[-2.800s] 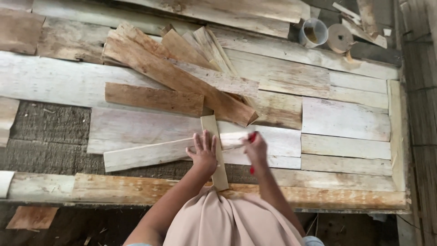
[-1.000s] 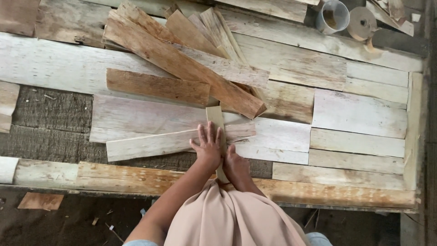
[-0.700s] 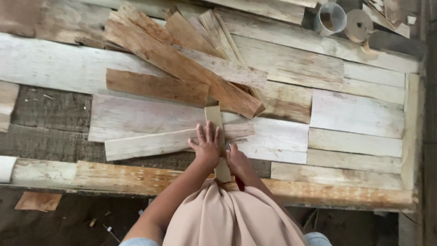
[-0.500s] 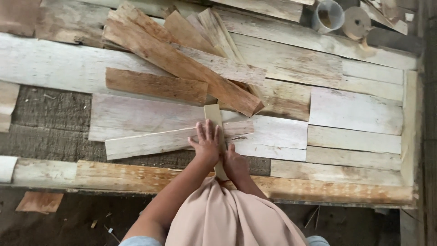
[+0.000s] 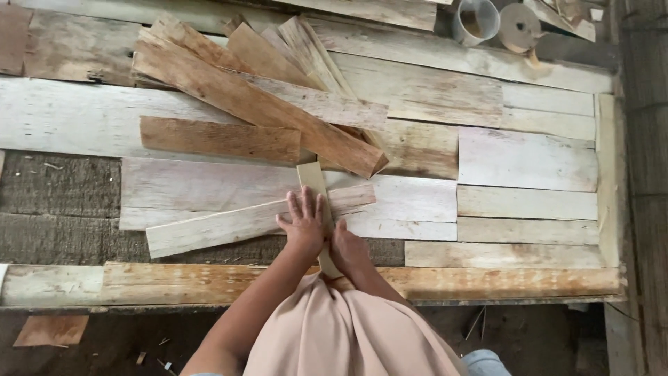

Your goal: The person uses a red utility knife to shave thin strips from a small wooden plank on a workbench. They repeatedly draw the blade along the plank's edge to remove material, then reposition the plank and continue shaving.

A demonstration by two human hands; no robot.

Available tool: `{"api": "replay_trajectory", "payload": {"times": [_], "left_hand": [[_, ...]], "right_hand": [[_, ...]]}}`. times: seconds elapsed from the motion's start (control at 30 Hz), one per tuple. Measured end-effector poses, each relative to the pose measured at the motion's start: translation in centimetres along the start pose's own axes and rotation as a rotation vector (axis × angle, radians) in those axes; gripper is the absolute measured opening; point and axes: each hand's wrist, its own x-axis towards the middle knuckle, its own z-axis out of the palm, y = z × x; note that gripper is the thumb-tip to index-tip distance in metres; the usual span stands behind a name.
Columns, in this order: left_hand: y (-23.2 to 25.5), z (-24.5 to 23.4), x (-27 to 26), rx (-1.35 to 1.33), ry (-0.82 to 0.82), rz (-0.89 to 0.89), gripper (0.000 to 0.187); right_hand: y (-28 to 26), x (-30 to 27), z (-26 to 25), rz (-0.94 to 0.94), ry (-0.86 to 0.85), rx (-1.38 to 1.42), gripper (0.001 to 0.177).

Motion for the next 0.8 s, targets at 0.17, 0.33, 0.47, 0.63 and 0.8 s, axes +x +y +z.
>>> {"api": "replay_trajectory", "payload": {"times": [0.17, 0.33, 0.47, 0.63, 0.8], "left_hand": [[-0.1, -0.4, -0.6, -0.029, 0.016, -0.003, 0.088], [0.1, -0.5, -0.2, -0.035, -0.011, -0.004, 0.090], [-0.3, 0.8, 1.4, -0.030, 0.018, -0.004, 0.090], [-0.8, 1.3, 2.0, -0.012, 0.018, -0.010, 0.096], [-0.6, 1.5, 2.3, 0.002, 0.019, -0.016, 0.100]], "right_hand": [[-0.4, -0.7, 1.1, -0.092, 0.192, 0.011, 0.028], [1.3, 1.4, 1.9, -0.039, 0.109, 0.114, 0.030], [-0.1, 0.2, 3.6, -0.149, 0.483, -0.180, 0.019], [-1.0, -0.8, -0.4, -0.083, 0.101, -0.049, 0.030], [0.4, 0.0, -0.7, -0.009, -0.067, 0.179, 0.033]]}}
